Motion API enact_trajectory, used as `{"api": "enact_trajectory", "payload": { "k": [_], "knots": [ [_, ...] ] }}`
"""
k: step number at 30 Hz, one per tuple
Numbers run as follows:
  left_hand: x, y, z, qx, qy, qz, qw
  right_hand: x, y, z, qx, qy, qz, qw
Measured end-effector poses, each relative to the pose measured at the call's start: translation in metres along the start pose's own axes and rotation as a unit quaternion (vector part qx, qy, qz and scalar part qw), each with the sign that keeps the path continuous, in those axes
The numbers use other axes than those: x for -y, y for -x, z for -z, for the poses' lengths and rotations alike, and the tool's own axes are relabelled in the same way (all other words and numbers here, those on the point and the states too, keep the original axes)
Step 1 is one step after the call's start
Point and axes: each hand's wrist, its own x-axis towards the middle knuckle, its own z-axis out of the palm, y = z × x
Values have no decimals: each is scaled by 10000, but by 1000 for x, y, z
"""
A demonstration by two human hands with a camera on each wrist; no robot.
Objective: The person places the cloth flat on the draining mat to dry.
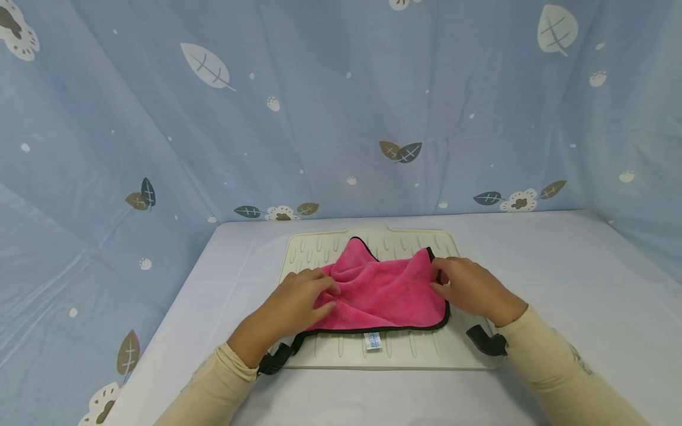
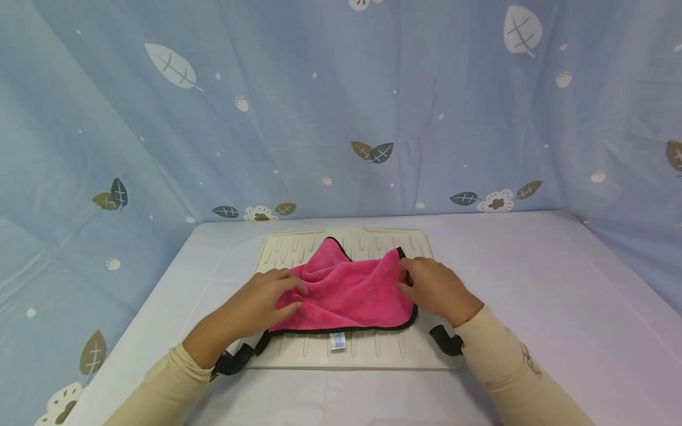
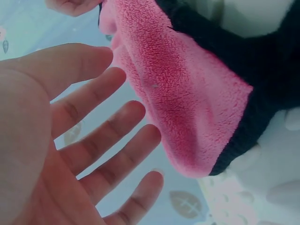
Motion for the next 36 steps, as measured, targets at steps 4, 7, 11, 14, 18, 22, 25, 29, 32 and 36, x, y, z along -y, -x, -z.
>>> {"api": "enact_trajectory", "payload": {
  "k": [4,7,11,14,18,22,25,29,32,36],
  "knots": [
    [2,0,-1,47,20,-64,10000,-5,0,-3,102,83,-82,9999],
    [4,0,-3,52,-19,-145,9999,-7,-1,-5,249,72,-99,9996],
    [6,0,-6,99,-52,-178,9998,-8,-3,-8,433,-38,-42,9990],
    [7,0,-7,213,19,-100,9997,-8,-3,-10,468,-112,4,9988],
    [7,-1,-7,424,138,17,9990,-7,-1,-10,510,-135,22,9986],
    [7,-1,-6,535,144,-1,9985,-6,0,-10,597,-142,53,9981],
    [7,-1,-5,531,97,-59,9985,-6,1,-10,673,-109,71,9976],
    [6,0,-5,536,87,-73,9985,-6,1,-10,744,-74,109,9971],
    [6,0,-5,560,113,-43,9984,-6,1,-10,800,-68,70,9967],
    [6,0,-5,589,151,16,9982,-6,1,-10,888,-30,-4,9960]
  ]
}}
